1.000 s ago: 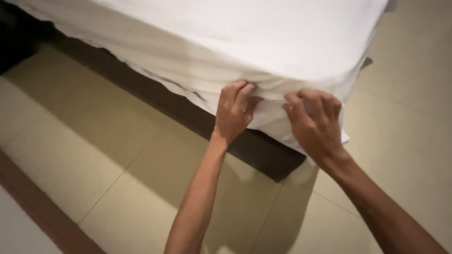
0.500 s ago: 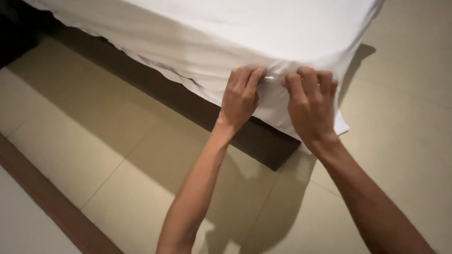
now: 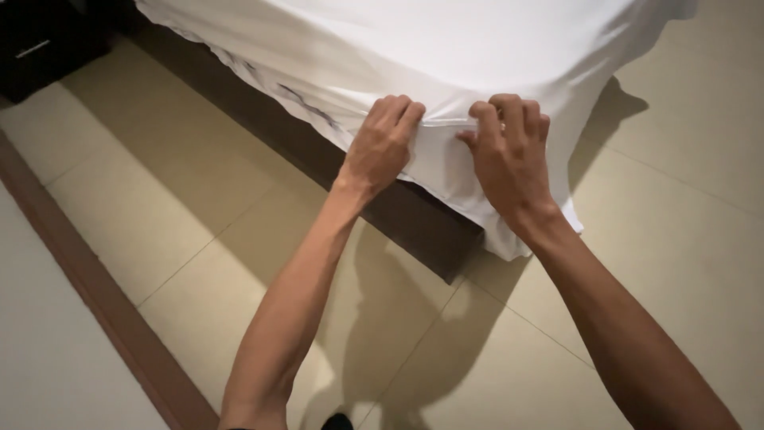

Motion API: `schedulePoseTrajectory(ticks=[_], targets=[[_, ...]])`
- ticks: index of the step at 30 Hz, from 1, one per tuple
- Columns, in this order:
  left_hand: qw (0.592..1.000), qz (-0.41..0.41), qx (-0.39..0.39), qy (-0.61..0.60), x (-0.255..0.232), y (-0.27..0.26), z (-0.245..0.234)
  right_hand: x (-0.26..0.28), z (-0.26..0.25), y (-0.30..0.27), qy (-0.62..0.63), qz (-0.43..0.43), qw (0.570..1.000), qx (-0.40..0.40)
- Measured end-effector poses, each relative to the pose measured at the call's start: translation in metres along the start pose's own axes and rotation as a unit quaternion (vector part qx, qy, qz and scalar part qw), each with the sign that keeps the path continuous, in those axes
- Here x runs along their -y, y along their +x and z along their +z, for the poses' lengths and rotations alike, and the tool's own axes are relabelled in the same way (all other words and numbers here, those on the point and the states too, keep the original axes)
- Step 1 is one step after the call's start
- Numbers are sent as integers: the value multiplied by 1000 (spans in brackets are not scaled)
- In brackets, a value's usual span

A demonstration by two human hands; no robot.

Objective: The person tucks a white bed sheet around the mattress of a hotel bed. They pull the sheet taut along the sides, lift the mattress corners, and tuck the fabric underneath, working around the bed and smoothing the sheet surface with their hands.

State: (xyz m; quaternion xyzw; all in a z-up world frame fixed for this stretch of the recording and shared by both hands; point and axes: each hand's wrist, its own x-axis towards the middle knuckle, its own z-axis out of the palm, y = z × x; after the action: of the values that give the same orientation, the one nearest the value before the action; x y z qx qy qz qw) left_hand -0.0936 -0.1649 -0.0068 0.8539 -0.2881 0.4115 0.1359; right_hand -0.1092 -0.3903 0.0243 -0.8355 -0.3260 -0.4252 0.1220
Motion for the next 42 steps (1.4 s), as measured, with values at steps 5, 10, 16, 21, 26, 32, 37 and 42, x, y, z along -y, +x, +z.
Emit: schedulePoseTrajectory(ticks=[5, 10, 16, 21, 26, 32, 37, 42], targets=[[998, -38, 7, -51, -14, 7, 17, -29, -13, -14, 121, 36, 991, 39], [991, 41, -86, -89, -57, 33, 0, -37, -20, -23, 148, 31, 988, 27], [995, -34, -84, -36, -64, 36, 17, -34, -15, -21, 129, 73, 989, -2], [998, 3, -53, 31, -56, 35, 34, -47, -8, -18, 160, 75, 984, 22], [999, 15, -14, 44, -55, 30, 34, -52, -6, -27, 172, 86, 979, 67], [1000, 12, -12, -4, -65, 28, 7, -53, 2, -40, 183, 55, 979, 64], [999, 14, -18, -24, -66, 27, 4, -44, -19, -35, 190, 1, 981, 30], [996, 3, -84, -41, -80, 31, 2, -44, -6, -45, 170, 61, 983, -15]])
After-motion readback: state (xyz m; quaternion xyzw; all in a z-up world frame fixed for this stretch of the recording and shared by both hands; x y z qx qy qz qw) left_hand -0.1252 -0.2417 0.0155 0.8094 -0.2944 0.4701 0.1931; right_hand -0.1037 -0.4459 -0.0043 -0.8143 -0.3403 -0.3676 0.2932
